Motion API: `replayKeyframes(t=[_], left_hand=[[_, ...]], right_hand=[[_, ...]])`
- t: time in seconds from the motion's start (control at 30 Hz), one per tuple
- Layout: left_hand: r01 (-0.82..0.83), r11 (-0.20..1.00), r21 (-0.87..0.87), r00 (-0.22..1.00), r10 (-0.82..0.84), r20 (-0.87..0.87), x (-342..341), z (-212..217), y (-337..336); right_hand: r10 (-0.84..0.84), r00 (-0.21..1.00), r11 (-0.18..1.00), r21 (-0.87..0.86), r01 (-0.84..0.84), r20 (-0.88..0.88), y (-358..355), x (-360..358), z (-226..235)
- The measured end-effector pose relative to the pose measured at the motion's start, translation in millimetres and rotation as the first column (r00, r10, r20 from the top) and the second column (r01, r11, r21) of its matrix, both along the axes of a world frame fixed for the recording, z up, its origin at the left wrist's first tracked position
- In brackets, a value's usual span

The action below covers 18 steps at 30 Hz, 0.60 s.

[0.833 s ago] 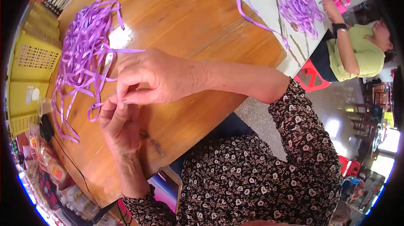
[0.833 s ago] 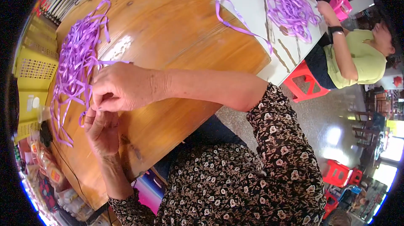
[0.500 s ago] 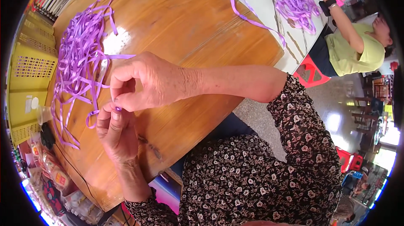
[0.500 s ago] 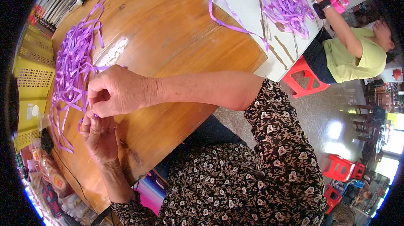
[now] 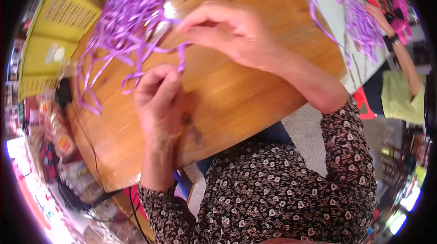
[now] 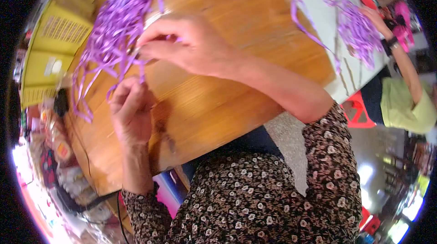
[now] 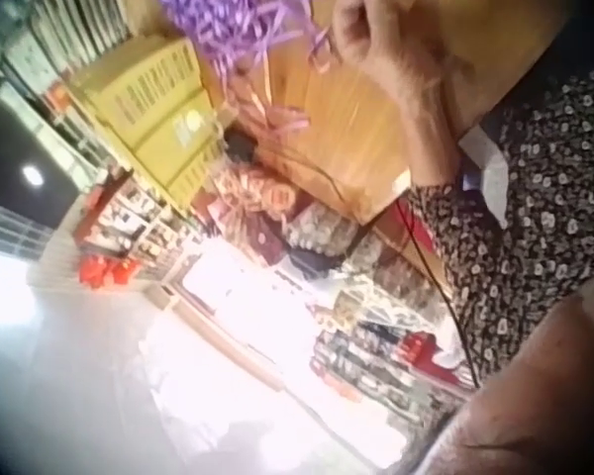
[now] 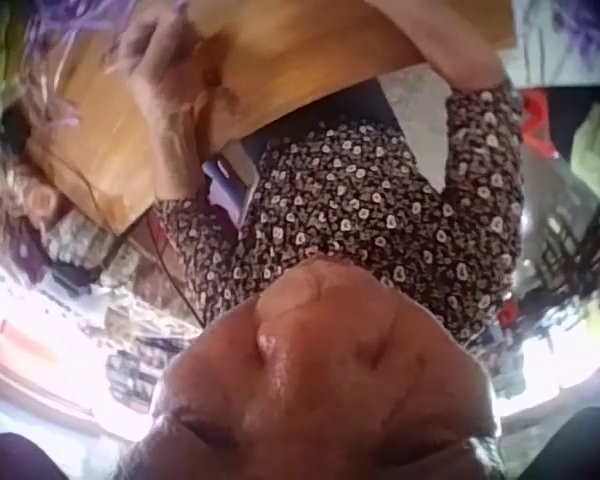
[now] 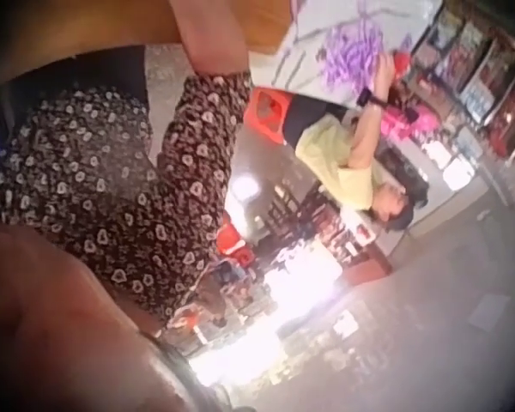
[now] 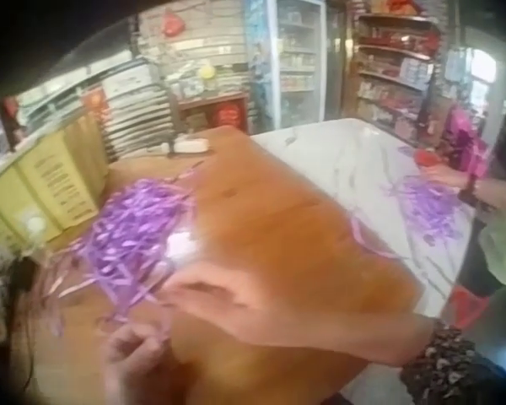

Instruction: The person picks up a purple ribbon from a pile on the table and ties a knot at one end by hand, repeating this process with several more ribbons.

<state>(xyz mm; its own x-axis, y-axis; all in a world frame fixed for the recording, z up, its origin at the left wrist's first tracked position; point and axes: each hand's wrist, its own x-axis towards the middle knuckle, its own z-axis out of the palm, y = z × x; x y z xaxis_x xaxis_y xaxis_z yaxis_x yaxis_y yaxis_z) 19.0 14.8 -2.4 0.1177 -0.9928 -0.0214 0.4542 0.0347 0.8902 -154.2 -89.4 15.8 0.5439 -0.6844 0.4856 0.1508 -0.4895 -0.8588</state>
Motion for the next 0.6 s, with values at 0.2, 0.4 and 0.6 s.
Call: replayKeyframes(t=[0.2,0.4,0.6], left_hand=[[0.002,0.998,0.068,1.0,-0.003,0.009,-3,5,1],[0.023,0.999,0.03,1.0,-0.023,0.012,-3,7,1],[-0.006,0.998,0.061,0.995,0.0,0.103,-4,6,0]], right_hand=[[-0.046,0.998,0.84,-0.543,0.018,-0.039,0,0,9],[-0.081,0.984,0.75,-0.66,-0.044,-0.157,10,4,7],[-0.175,0.974,0.69,-0.724,0.015,-0.147,9,-1,3]])
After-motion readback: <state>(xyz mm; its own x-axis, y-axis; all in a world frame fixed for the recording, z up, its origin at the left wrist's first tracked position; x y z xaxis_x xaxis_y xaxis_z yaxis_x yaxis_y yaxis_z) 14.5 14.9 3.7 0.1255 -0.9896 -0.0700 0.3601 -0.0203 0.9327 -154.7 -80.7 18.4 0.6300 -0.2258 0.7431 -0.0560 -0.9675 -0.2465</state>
